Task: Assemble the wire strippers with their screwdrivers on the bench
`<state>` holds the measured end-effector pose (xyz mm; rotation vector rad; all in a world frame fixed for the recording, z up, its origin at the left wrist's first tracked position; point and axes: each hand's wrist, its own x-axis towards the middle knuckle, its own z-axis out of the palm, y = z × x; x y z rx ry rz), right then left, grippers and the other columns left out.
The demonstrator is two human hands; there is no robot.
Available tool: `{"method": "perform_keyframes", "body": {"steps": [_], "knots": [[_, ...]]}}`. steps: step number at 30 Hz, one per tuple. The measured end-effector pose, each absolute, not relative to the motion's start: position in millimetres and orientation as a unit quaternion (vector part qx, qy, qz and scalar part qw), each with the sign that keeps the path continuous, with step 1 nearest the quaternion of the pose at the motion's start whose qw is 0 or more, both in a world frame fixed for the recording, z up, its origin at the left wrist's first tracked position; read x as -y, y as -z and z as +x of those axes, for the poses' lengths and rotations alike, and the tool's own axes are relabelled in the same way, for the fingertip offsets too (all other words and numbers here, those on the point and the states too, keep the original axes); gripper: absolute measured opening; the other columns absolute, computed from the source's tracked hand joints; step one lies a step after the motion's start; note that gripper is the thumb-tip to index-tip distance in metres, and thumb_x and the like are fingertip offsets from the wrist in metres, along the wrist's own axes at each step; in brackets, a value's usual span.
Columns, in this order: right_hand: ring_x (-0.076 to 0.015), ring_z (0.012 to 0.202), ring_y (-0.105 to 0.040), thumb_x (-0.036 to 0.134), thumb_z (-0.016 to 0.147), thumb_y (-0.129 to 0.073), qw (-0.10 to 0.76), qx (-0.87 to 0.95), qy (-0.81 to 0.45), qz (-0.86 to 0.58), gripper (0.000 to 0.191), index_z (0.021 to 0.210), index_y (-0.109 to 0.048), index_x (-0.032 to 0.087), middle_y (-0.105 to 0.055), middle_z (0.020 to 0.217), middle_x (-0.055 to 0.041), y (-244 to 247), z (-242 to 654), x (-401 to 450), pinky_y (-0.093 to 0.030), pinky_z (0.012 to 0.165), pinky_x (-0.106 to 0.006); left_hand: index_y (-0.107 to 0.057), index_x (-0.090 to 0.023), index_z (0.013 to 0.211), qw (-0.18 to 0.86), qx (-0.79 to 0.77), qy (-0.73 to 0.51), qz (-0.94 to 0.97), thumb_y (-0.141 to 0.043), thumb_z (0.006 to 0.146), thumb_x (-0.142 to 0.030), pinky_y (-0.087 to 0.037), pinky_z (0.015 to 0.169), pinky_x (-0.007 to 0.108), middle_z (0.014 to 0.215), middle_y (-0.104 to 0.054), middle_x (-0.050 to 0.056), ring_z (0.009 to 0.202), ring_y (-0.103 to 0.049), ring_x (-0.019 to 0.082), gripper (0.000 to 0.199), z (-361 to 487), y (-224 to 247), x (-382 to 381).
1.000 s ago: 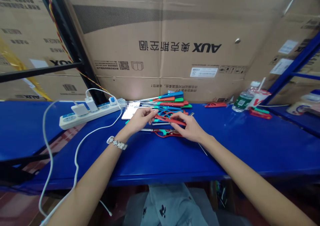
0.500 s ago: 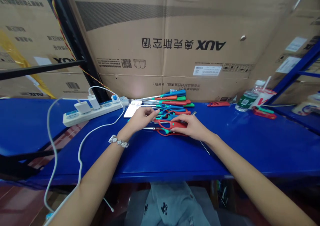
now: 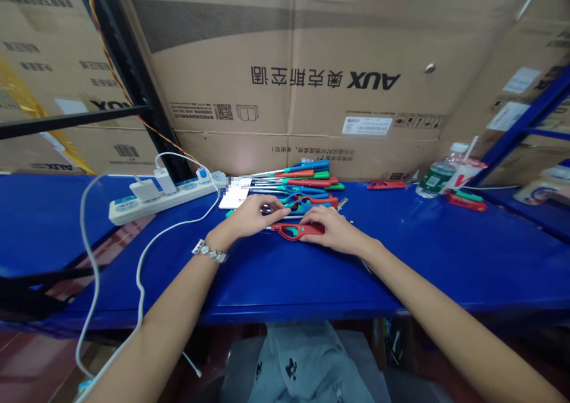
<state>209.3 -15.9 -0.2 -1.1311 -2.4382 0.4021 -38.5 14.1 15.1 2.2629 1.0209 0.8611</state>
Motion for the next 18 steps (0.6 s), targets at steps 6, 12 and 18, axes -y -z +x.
{"method": "perform_keyframes", "body": {"steps": [6,12,18], "knots": [[-0.0287,0.116,-0.062,0.033,0.086,-0.08,0.198,0.876,-0.145,-0.415,0.025,0.106,-0.072,0.021,-0.071,0.114,-0.0084,2.8,208.5,14.1,-0.038,0.103,-0.05,-0.074,-0.018,0.086,0.234,-0.39,-0.298,0.839,-0.054,0.095,-0.055,-0.046,0.068,0.03,0.083,-0.074,0.006,0.075,-0.064,0.018,0.043,-40.2,-14.1,-15.2],[-0.0287,0.115,-0.061,0.036,0.087,-0.079,0.202,0.877,-0.148,-0.41,0.026,0.108,-0.072,0.021,-0.07,0.114,-0.0089,5.4,208.4,13.6,-0.037,0.103,-0.049,-0.075,-0.019,0.096,0.286,-0.36,-0.262,0.848,-0.078,0.079,-0.053,-0.051,0.083,0.035,0.096,-0.077,0.007,0.09,-0.069,0.023,0.038,-37.4,-9.4,-12.2],[-0.0284,0.113,-0.061,0.036,0.087,-0.078,0.202,0.879,-0.139,-0.409,0.028,0.11,-0.073,0.02,-0.07,0.112,-0.009,6.4,211.2,12.8,-0.04,0.099,-0.046,-0.076,-0.02,0.105,0.221,-0.344,-0.206,0.889,-0.084,0.074,-0.052,-0.049,0.082,0.036,0.101,-0.072,0.007,0.092,-0.065,0.025,0.045,-23.9,-0.6,-8.7]]}}
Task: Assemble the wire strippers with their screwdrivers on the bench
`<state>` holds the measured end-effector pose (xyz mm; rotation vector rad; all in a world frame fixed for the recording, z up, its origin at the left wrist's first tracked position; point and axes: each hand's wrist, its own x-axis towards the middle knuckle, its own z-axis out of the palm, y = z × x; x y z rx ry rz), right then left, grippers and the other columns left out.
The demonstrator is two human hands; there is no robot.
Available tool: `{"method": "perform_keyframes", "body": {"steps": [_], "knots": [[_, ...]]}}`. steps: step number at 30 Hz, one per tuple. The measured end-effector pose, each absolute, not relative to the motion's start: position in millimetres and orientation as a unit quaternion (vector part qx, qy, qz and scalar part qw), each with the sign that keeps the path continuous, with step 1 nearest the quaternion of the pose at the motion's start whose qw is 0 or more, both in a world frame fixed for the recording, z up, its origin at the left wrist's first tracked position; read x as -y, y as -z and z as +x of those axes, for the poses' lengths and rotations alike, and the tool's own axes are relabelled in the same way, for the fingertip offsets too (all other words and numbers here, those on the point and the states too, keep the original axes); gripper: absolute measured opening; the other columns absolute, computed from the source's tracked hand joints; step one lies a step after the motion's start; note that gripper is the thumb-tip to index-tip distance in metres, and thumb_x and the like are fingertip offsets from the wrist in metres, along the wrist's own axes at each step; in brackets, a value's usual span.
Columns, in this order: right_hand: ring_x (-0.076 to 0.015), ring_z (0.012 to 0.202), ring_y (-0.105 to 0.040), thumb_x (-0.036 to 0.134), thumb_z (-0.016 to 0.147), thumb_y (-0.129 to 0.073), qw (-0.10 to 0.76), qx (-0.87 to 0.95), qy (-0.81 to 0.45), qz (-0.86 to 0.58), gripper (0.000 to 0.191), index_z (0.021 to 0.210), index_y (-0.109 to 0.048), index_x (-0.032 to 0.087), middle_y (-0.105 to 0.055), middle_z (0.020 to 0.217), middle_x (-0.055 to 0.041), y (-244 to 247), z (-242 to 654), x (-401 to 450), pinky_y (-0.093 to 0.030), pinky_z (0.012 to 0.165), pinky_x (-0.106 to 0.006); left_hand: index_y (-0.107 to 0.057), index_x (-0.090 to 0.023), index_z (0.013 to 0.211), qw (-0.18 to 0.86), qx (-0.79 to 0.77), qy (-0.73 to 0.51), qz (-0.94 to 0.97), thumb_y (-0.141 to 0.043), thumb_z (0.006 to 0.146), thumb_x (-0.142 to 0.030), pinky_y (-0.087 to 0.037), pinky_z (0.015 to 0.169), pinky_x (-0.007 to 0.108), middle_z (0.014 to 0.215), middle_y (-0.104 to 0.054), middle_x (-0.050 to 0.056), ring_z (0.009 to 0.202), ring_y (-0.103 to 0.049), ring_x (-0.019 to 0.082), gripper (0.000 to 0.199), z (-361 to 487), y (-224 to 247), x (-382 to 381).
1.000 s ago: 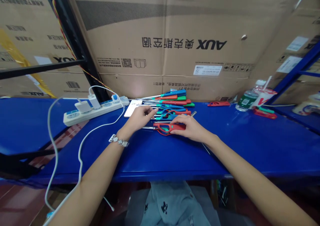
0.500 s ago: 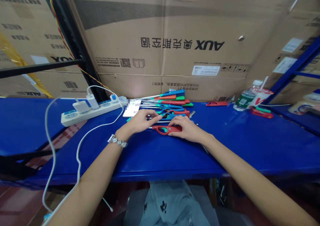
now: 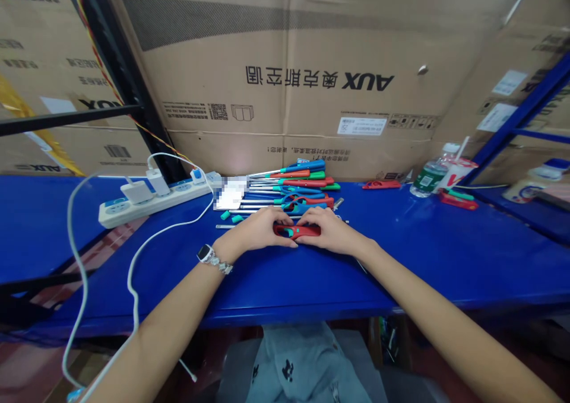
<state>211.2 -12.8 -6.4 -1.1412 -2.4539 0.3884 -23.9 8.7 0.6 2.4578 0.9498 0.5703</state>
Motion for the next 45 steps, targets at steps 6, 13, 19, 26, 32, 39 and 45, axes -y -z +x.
{"method": "perform_keyframes", "body": {"steps": [6,13,19,26,32,39,45], "knots": [[-0.0266,0.107,-0.061,0.035,0.088,-0.077,0.196,0.873,-0.149,-0.421,0.023,0.106,-0.076,0.022,-0.068,0.111,-0.0085,6.0,214.7,11.3,-0.041,0.097,-0.045,-0.077,-0.021,0.106,0.212,-0.351,-0.189,0.892,-0.082,0.078,-0.042,-0.047,0.076,0.033,0.096,-0.066,0.006,0.082,-0.062,0.021,0.036,-19.4,5.3,-11.8],[-0.0248,0.099,-0.062,0.038,0.087,-0.079,0.179,0.873,-0.152,-0.428,0.026,0.107,-0.078,0.021,-0.069,0.102,-0.0079,2.7,214.5,9.6,-0.042,0.088,-0.038,-0.08,-0.021,0.108,0.215,-0.358,-0.169,0.893,-0.079,0.081,-0.051,-0.045,0.074,0.032,0.091,-0.062,0.005,0.08,-0.059,0.021,0.04,-25.8,-1.2,-10.2],[-0.0227,0.092,-0.062,0.041,0.088,-0.076,0.159,0.872,-0.152,-0.436,0.029,0.11,-0.077,0.022,-0.067,0.104,-0.0081,-0.7,214.6,10.7,-0.042,0.084,-0.036,-0.081,-0.02,0.101,0.187,-0.366,-0.142,0.901,-0.078,0.083,-0.049,-0.039,0.066,0.03,0.081,-0.055,0.003,0.072,-0.053,0.018,0.034,-25.6,-4.3,-9.2],[-0.0218,0.083,-0.062,0.037,0.088,-0.072,0.106,0.887,-0.142,-0.426,0.024,0.103,-0.076,0.018,-0.066,0.097,-0.0081,-11.3,209.6,9.2,-0.045,0.073,-0.033,-0.082,-0.023,0.098,0.191,-0.367,-0.172,0.894,-0.078,0.079,-0.053,-0.038,0.065,0.029,0.079,-0.057,0.003,0.072,-0.054,0.019,0.036,-27.8,4.8,-11.7],[-0.0175,0.065,-0.061,0.029,0.071,-0.083,0.037,0.859,-0.22,-0.461,0.028,0.094,-0.071,0.019,-0.069,0.077,-0.0011,-29.4,191.7,-6.6,-0.04,0.058,-0.028,-0.082,-0.025,0.099,0.209,-0.352,-0.214,0.887,-0.081,0.076,-0.053,-0.043,0.072,0.03,0.084,-0.06,0.003,0.078,-0.057,0.021,0.036,-32.4,14.9,-13.9],[-0.0205,0.061,-0.059,0.039,0.074,-0.077,-0.04,0.85,-0.202,-0.485,0.023,0.075,-0.062,0.023,-0.066,0.07,-0.0028,-36.2,178.0,2.5,-0.036,0.055,-0.032,-0.08,-0.025,0.111,0.216,-0.322,-0.212,0.897,-0.08,0.08,-0.053,-0.045,0.077,0.032,0.09,-0.058,0.004,0.084,-0.058,0.022,0.042,-37.1,18.2,-12.7],[-0.0232,0.067,-0.061,0.052,0.098,-0.05,0.057,0.852,-0.143,-0.501,0.036,0.08,-0.06,0.022,-0.069,0.078,-0.0081,-13.3,180.3,18.5,-0.034,0.057,-0.032,-0.08,-0.028,0.11,0.213,-0.292,-0.215,0.907,-0.079,0.083,-0.051,-0.046,0.08,0.034,0.092,-0.058,0.003,0.087,-0.058,0.022,0.036,-37.5,17.3,-11.2]]}}
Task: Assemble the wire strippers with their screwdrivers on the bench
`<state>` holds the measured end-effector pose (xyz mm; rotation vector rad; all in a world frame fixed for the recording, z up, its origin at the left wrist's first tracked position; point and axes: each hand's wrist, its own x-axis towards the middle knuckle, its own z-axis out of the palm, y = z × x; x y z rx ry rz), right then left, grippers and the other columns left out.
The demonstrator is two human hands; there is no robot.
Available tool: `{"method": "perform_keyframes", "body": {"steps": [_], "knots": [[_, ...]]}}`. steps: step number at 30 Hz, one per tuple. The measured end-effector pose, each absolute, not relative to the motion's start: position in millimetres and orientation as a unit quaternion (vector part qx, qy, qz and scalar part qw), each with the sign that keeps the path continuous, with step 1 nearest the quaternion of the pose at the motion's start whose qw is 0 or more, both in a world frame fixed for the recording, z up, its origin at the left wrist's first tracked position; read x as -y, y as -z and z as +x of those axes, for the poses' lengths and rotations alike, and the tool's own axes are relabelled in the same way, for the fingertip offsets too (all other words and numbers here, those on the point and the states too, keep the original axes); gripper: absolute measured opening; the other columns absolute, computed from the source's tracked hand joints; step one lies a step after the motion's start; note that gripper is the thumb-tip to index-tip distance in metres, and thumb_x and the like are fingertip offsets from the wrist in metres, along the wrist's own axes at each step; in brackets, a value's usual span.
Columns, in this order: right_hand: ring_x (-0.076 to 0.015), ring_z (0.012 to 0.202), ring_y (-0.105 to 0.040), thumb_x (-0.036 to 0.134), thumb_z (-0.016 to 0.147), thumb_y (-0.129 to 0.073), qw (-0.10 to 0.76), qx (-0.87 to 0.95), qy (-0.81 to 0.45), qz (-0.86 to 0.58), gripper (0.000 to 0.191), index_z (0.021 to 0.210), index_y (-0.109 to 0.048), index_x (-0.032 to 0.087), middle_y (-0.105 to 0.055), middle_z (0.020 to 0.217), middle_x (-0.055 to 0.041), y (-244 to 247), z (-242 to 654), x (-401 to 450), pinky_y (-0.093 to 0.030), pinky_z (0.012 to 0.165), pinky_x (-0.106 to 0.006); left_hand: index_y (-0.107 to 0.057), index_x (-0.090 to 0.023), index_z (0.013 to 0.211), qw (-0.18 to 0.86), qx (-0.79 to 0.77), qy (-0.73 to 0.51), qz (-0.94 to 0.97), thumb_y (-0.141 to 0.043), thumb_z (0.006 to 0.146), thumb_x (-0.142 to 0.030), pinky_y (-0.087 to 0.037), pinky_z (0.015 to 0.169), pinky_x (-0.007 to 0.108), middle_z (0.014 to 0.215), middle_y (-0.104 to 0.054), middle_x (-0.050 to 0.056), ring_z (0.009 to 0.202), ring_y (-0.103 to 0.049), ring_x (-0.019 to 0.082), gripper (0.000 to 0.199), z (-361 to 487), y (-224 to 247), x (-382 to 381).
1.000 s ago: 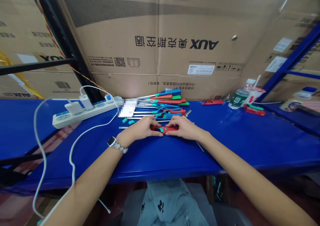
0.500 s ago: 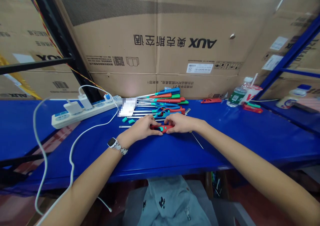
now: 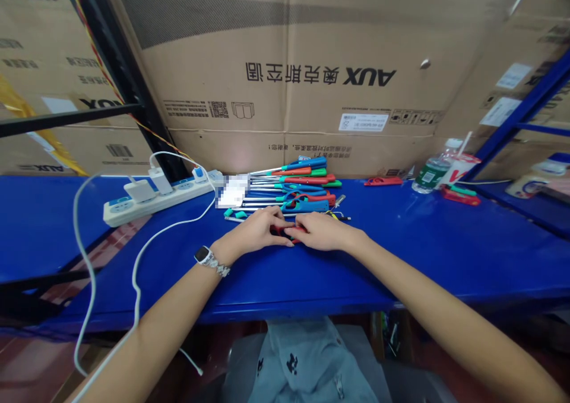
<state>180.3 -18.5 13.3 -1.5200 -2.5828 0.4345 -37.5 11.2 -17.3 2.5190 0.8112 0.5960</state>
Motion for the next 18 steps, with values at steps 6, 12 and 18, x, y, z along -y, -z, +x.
{"method": "perform_keyframes", "body": {"steps": [6,12,18], "knots": [[-0.0225,0.071,-0.062,0.045,0.104,-0.045,0.103,0.863,-0.098,-0.484,0.033,0.083,-0.056,0.021,-0.069,0.083,-0.0084,-0.1,184.4,20.2,-0.03,0.058,-0.031,-0.075,-0.025,0.117,0.153,-0.313,-0.224,0.91,-0.082,0.081,-0.049,-0.046,0.089,0.04,0.1,-0.063,0.006,0.096,-0.059,0.026,0.044,-32.6,9.6,-3.3],[-0.0172,0.064,-0.056,0.047,0.104,-0.045,0.199,0.838,-0.178,-0.476,0.035,0.079,-0.05,0.022,-0.064,0.073,-0.0017,-1.6,191.6,18.1,-0.032,0.06,-0.028,-0.062,-0.022,0.12,0.058,-0.357,-0.409,0.838,-0.083,0.075,-0.054,-0.044,0.092,0.041,0.102,-0.064,0.006,0.098,-0.057,0.026,0.059,-30.5,-5.3,9.4],[-0.0144,0.061,-0.046,0.048,0.101,-0.045,0.329,0.769,-0.248,-0.489,0.038,0.073,-0.043,0.022,-0.054,0.066,0.0021,4.2,181.6,19.2,-0.032,0.059,-0.027,-0.032,-0.022,0.054,0.108,-0.467,-0.553,0.682,-0.057,0.095,-0.053,-0.031,0.056,0.029,0.052,-0.033,-0.004,0.053,-0.033,0.013,0.057,-22.5,-5.9,13.3]]}}
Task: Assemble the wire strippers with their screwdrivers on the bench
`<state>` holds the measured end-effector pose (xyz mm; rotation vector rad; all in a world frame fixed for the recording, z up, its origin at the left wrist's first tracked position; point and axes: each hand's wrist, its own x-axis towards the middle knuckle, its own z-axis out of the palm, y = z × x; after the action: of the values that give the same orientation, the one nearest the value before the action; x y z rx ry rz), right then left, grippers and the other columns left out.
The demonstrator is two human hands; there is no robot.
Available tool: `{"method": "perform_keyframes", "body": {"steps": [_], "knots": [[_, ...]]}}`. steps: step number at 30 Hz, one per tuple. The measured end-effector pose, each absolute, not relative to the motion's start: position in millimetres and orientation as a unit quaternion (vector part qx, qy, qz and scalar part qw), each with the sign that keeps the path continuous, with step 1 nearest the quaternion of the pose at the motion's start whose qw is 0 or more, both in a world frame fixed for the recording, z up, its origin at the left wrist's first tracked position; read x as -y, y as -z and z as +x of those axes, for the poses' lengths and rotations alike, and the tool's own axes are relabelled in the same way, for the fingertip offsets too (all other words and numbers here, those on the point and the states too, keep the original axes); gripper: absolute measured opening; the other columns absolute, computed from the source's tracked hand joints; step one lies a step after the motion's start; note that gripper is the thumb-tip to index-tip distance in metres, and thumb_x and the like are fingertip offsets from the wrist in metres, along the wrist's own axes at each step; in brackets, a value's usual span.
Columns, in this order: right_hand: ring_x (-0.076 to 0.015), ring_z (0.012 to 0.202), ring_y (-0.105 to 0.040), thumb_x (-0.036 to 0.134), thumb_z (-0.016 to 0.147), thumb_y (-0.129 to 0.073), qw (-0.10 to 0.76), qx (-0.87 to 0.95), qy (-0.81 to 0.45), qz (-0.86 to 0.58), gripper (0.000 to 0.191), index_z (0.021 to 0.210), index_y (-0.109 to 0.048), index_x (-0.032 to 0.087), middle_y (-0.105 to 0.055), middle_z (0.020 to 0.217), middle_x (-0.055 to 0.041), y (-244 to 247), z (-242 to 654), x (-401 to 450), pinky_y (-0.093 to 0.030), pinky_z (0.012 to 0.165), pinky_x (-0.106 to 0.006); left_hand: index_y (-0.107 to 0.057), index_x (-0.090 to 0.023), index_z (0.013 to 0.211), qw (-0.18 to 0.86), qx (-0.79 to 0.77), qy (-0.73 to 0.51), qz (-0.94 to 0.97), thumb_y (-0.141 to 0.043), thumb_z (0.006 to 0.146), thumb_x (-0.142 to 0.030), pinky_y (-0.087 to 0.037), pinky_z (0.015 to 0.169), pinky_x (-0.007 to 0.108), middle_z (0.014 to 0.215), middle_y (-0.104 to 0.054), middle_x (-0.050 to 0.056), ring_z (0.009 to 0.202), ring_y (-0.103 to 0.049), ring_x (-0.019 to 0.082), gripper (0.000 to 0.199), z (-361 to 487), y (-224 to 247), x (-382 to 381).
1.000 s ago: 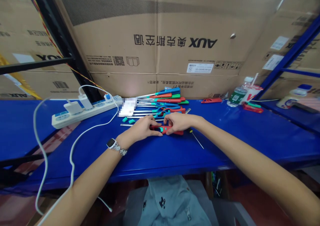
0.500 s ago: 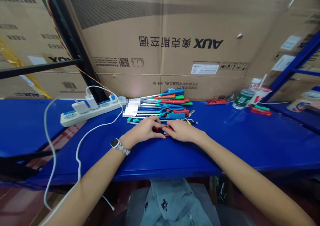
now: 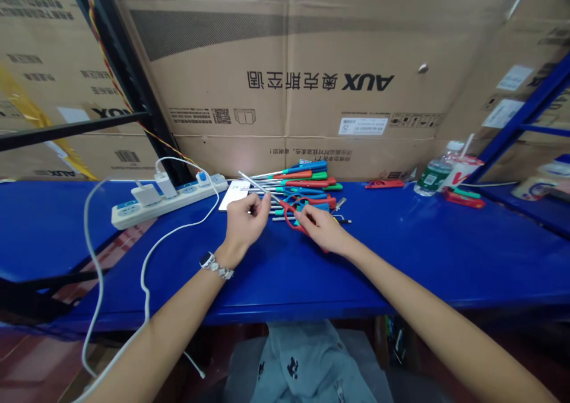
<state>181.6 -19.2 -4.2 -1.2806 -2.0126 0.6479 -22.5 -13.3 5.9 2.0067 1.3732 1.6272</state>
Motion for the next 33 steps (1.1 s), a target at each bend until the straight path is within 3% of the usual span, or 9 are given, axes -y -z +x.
{"method": "perform_keyframes", "body": {"steps": [4,10,14,18,22,24,27,31,33], "knots": [[-0.0141,0.061,-0.043,0.053,0.098,-0.044,0.408,0.719,-0.315,-0.466,0.041,0.071,-0.04,0.023,-0.047,0.064,0.003,14.8,160.4,21.2,-0.032,0.056,-0.027,-0.048,-0.02,0.055,0.294,-0.471,-0.463,0.691,-0.061,0.086,-0.069,-0.031,0.054,0.028,0.053,-0.045,-0.003,0.054,-0.041,0.013,0.058,-8.6,2.1,7.5],[-0.0139,0.061,-0.044,0.064,0.091,-0.049,0.445,0.686,-0.387,-0.426,0.046,0.071,-0.041,0.023,-0.049,0.066,0.0028,25.3,134.0,23.3,-0.034,0.057,-0.028,-0.071,-0.017,0.077,0.471,-0.414,-0.477,0.616,-0.063,0.081,-0.071,-0.051,0.079,0.033,0.077,-0.073,0.006,0.082,-0.066,0.023,0.055,-1.5,8.5,2.2],[-0.0126,0.059,-0.04,0.067,0.09,-0.052,0.451,0.686,-0.398,-0.409,0.05,0.069,-0.043,0.023,-0.044,0.063,0.0045,24.3,128.5,26.7,-0.032,0.056,-0.027,-0.072,-0.016,0.079,0.538,-0.38,-0.492,0.569,-0.069,0.08,-0.062,-0.054,0.085,0.036,0.087,-0.076,0.008,0.09,-0.07,0.025,0.046,-5.8,2.4,3.5],[-0.0124,0.057,-0.042,0.07,0.092,-0.047,0.425,0.692,-0.425,-0.4,0.054,0.068,-0.047,0.022,-0.046,0.062,0.0033,21.1,129.8,29.7,-0.032,0.055,-0.027,-0.066,-0.016,0.082,0.591,-0.352,-0.506,0.521,-0.07,0.085,-0.054,-0.057,0.077,0.036,0.078,-0.073,0.007,0.079,-0.071,0.022,0.038,-17.2,-12.6,6.1],[-0.0126,0.054,-0.047,0.07,0.09,-0.05,0.385,0.697,-0.448,-0.406,0.053,0.07,-0.053,0.021,-0.052,0.06,0.0024,10.0,130.1,29.1,-0.037,0.054,-0.027,-0.062,-0.016,0.08,0.589,-0.364,-0.515,0.505,-0.072,0.087,-0.044,-0.051,0.057,0.025,0.058,-0.055,-0.004,0.053,-0.055,0.011,0.03,-40.5,-23.3,15.2],[-0.0127,0.056,-0.05,0.059,0.09,-0.059,0.361,0.741,-0.425,-0.376,0.044,0.069,-0.055,0.02,-0.054,0.061,0.002,2.3,126.3,26.3,-0.038,0.057,-0.027,-0.058,-0.017,0.078,0.575,-0.38,-0.517,0.508,-0.074,0.086,-0.043,-0.046,0.051,0.023,0.054,-0.044,-0.008,0.045,-0.045,0.008,0.031,-54.3,-25.0,22.9],[-0.014,0.062,-0.056,0.034,0.092,-0.056,0.323,0.788,-0.393,-0.347,0.026,0.073,-0.06,0.019,-0.06,0.064,0.0007,-4.2,114.4,16.1,-0.041,0.062,-0.027,-0.056,-0.018,0.082,0.572,-0.412,-0.496,0.507,-0.075,0.084,-0.043,-0.035,0.041,0.02,0.056,-0.034,-0.01,0.039,-0.032,0.005,0.031,-74.3,-27.3,36.0],[-0.0185,0.079,-0.061,0.021,0.084,-0.064,0.301,0.818,-0.185,-0.454,0.003,0.084,-0.067,0.02,-0.069,0.081,-0.0014,2.8,93.3,-6.3,-0.04,0.068,-0.029,-0.057,-0.019,0.092,0.503,-0.494,-0.441,0.555,-0.066,0.088,-0.042,-0.023,0.039,0.019,0.057,-0.031,-0.01,0.04,-0.026,0.006,0.026,-97.2,-32.5,49.6],[-0.023,0.093,-0.062,0.026,0.087,-0.067,0.276,0.84,-0.104,-0.454,0.013,0.098,-0.071,0.02,-0.071,0.093,-0.005,8.5,84.0,-17.0,-0.041,0.076,-0.032,-0.059,-0.018,0.097,0.428,-0.538,-0.402,0.605,-0.059,0.091,-0.039,-0.027,0.042,0.022,0.056,-0.035,-0.009,0.042,-0.031,0.009,0.022,-106.0,-33.6,52.4]]}}
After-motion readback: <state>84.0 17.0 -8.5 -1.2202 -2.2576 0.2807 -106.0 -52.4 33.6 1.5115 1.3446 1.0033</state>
